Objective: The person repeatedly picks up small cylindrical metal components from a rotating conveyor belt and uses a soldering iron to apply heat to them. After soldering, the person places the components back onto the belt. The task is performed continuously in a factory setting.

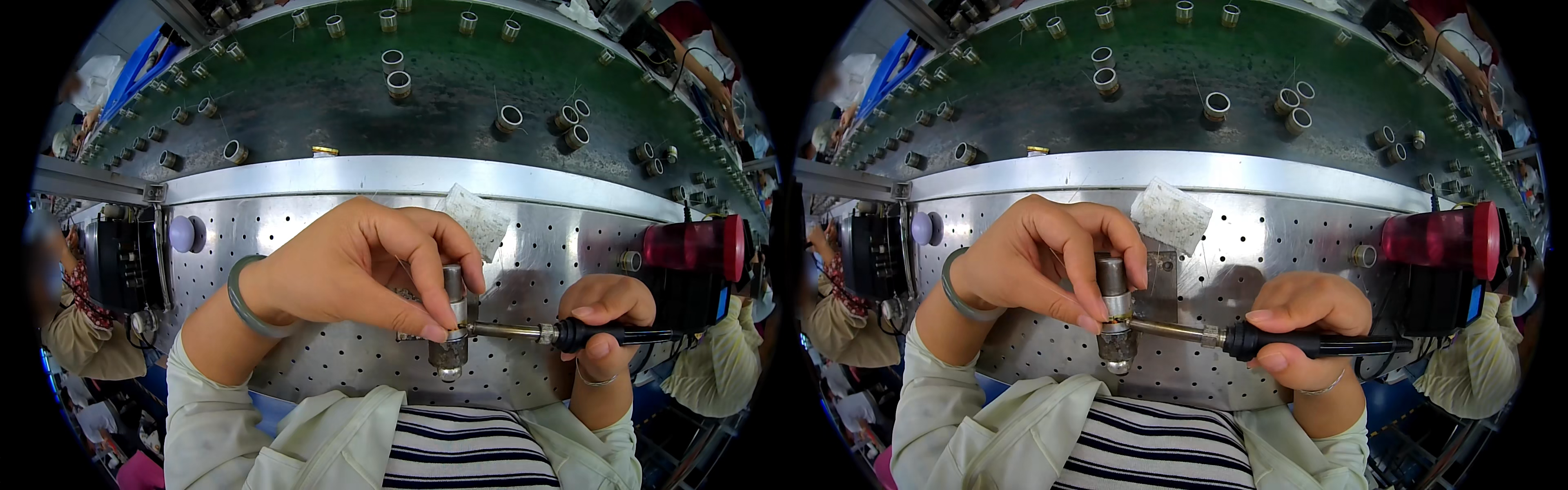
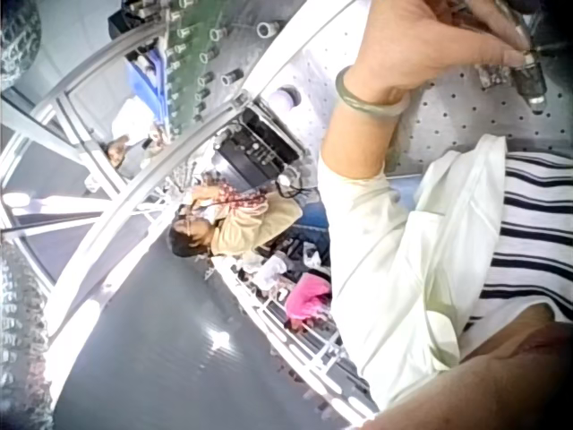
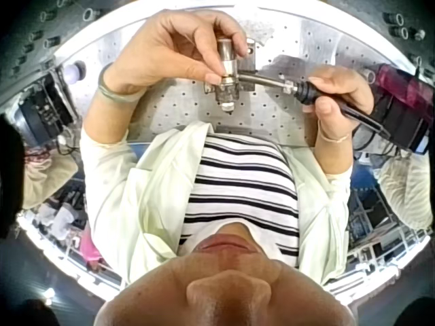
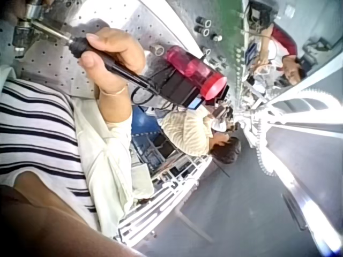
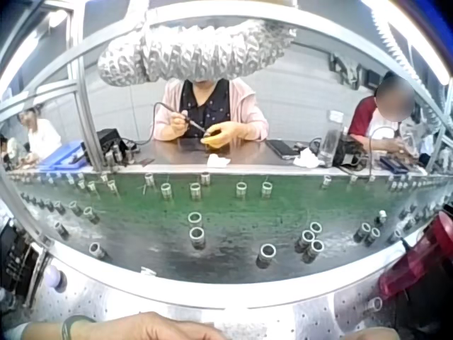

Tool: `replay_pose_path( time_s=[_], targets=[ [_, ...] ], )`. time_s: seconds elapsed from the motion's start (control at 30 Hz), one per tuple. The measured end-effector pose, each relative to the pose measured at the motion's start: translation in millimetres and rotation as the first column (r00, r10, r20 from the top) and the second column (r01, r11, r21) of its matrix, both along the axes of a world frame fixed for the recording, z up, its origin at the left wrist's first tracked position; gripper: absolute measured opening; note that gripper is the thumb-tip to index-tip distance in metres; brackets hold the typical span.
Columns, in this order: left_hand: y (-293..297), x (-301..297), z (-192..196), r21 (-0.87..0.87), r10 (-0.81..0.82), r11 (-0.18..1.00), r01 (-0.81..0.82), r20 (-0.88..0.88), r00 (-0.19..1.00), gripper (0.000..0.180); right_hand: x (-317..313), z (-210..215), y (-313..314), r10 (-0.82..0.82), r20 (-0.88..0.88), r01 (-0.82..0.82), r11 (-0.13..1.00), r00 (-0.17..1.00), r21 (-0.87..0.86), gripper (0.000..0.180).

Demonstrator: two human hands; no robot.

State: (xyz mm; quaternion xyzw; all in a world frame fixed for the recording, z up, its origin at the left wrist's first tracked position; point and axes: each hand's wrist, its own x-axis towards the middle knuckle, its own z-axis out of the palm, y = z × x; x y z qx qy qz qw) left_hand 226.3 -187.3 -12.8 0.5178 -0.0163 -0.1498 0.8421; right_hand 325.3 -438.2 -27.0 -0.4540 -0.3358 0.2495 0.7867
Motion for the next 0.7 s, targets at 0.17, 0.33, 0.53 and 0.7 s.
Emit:
replay_pose_path(
  time_s=[0.17, 0.33, 0.53, 0.7],
  targets=[
    [0.0, -0.4, 0.6, 0.012, -0.002, 1.0, 0.002, 0.027, 1.0, 0.02, 2.2, -2.2, 0.0, 0.021, 0.002, -0.021, 0.999, 1.0, 0.039, 0.023],
    [-0.9, 2.5, -3.5, 0.014, -0.011, 1.0, 0.01, 0.05, 0.999, 0.02, 2.6, -4.1, -2.1, 0.03, -0.006, -0.03, 0.999, 1.0, 0.033, 0.025],
    [-1.1, 0.5, -0.7, 0.037, -0.01, 0.999, 0.006, 0.097, 0.995, 0.021, 3.7, -0.8, -2.5, 0.038, -0.014, -0.038, 0.999, 0.999, 0.017, 0.024],
    [-0.2, 3.8, 3.0, -0.062, -0.066, 0.996, 0.061, -0.077, 0.995, 0.043, 3.8, -2.3, -3.7, 0.033, -0.016, -0.033, 0.999, 0.999, 0.016, 0.024]
  ],
)
